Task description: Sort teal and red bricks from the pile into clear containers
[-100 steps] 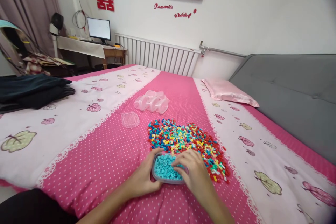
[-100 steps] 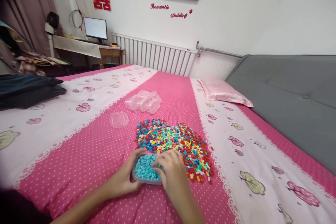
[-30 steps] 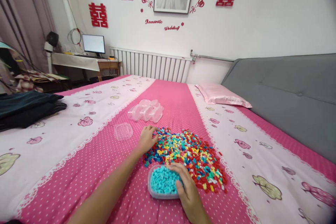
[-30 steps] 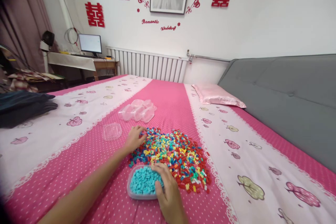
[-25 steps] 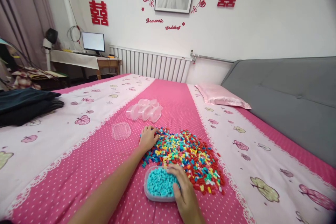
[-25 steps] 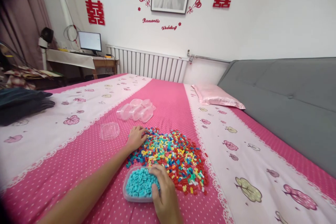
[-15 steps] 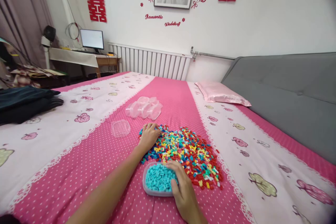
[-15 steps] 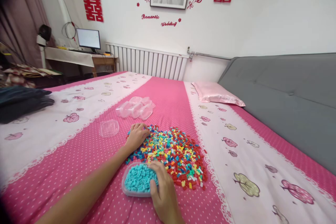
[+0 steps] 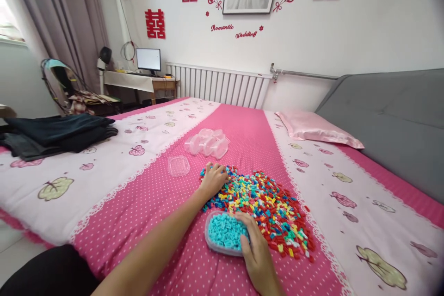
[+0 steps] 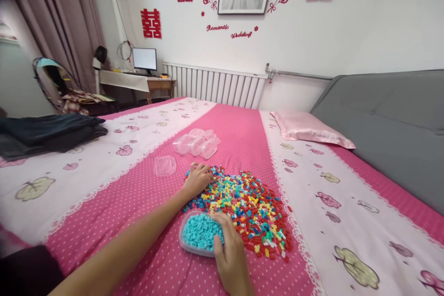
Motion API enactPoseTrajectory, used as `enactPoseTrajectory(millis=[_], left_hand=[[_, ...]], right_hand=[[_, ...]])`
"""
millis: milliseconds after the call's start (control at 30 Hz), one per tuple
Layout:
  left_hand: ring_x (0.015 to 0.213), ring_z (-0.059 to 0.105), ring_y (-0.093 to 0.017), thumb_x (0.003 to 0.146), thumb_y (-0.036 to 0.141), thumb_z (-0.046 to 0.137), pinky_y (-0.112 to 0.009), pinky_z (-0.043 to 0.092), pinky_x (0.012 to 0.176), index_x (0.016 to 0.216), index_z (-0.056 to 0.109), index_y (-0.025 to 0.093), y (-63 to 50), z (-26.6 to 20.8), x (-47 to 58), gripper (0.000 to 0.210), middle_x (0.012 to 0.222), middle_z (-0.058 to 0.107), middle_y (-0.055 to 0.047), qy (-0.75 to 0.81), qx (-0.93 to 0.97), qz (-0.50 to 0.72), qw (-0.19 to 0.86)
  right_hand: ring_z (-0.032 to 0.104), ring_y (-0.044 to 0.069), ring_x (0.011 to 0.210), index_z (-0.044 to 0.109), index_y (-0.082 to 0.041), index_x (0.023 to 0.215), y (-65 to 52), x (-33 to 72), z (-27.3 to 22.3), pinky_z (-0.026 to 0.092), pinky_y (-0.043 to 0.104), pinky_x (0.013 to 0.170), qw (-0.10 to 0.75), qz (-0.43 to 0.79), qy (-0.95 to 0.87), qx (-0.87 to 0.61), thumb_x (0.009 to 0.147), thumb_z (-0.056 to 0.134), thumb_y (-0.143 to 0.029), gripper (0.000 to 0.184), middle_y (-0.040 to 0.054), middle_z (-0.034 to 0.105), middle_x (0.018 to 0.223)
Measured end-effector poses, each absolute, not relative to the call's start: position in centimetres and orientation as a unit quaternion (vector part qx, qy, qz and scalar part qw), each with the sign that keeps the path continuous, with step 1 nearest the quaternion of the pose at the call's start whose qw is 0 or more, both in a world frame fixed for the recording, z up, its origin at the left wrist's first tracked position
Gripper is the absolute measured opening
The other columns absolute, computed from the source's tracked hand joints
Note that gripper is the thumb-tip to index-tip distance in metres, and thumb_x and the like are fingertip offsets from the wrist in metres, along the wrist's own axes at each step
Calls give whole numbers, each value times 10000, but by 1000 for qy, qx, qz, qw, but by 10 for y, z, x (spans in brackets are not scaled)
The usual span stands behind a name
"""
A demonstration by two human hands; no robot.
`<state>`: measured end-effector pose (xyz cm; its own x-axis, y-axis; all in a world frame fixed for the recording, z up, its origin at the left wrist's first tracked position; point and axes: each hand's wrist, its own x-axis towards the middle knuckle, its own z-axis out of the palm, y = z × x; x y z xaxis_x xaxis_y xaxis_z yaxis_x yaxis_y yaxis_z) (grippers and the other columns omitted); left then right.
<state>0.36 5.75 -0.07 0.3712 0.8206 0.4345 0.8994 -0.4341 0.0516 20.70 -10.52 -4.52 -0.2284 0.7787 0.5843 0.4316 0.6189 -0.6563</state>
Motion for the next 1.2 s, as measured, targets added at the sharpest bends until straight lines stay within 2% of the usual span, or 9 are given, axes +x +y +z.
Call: enactPoseTrajectory(millis=[333, 600, 700, 800, 833, 967, 1067, 1200], left_hand=[[1121, 685, -260, 1024, 364, 673, -478, 604, 944, 1317, 635, 181, 68, 6, -2, 347, 1330, 657, -108, -548, -794, -263, 29], [1090, 694, -250, 1025, 364, 671, -464, 610, 924, 1295, 643, 174, 43, 51, -13, 331, 1296, 671, -103, -530, -785, -311, -72], [982, 716, -213, 1027, 377, 671, -419, 619, 872, 1181, 685, 161, 0, 67, -19, 266, 1164, 719, -77, -500, -800, -304, -130], [828, 730, -183, 955, 423, 746, -339, 605, 803, 914, 743, 176, -50, 75, -25, 250, 899, 772, -24, -487, -800, -306, -173], [791, 732, -180, 939, 440, 751, -305, 597, 762, 883, 753, 192, -64, 76, -27, 254, 851, 780, -18, -491, -793, -313, -180], [727, 721, -203, 935, 504, 714, -306, 556, 694, 880, 763, 211, -100, 71, -29, 302, 801, 786, -16, -535, -753, -349, -159], [754, 699, -238, 942, 540, 693, -364, 534, 761, 820, 765, 236, -107, 61, -29, 336, 778, 773, -20, -562, -736, -355, -127], [873, 688, -277, 922, 585, 710, -422, 506, 879, 818, 784, 265, -107, 48, -27, 344, 860, 784, -37, -568, -744, -336, -102]], right_hand=[[643, 222, 1289, 590, -266, 1370, -105, 207, -33, 529, 369, 1081, 479, 194, -761, -392, 1042, 432, -255, 364, 63, 681, 1353], [633, 231, 1294, 581, -261, 1372, -108, 206, -27, 526, 365, 1068, 477, 205, -757, -397, 1034, 438, -246, 367, 72, 669, 1362], [640, 230, 1271, 571, -259, 1369, -109, 205, -23, 525, 365, 1057, 475, 212, -757, -395, 1036, 426, -242, 363, 76, 669, 1344], [636, 232, 1270, 553, -259, 1375, -109, 205, -23, 516, 372, 1060, 468, 210, -763, -392, 1041, 429, -252, 357, 77, 664, 1345], [629, 235, 1282, 548, -259, 1381, -110, 205, -23, 511, 378, 1069, 465, 207, -766, -392, 1042, 431, -254, 359, 78, 659, 1357], [611, 241, 1319, 543, -260, 1393, -111, 206, -26, 503, 387, 1083, 456, 196, -771, -398, 1041, 429, -250, 370, 77, 648, 1392], [607, 239, 1328, 537, -270, 1406, -112, 207, -27, 504, 384, 1085, 453, 190, -774, -400, 1047, 431, -261, 374, 72, 645, 1403], [603, 230, 1335, 522, -287, 1421, -112, 207, -27, 501, 379, 1087, 455, 183, -773, -402, 1054, 429, -261, 380, 59, 642, 1412]])
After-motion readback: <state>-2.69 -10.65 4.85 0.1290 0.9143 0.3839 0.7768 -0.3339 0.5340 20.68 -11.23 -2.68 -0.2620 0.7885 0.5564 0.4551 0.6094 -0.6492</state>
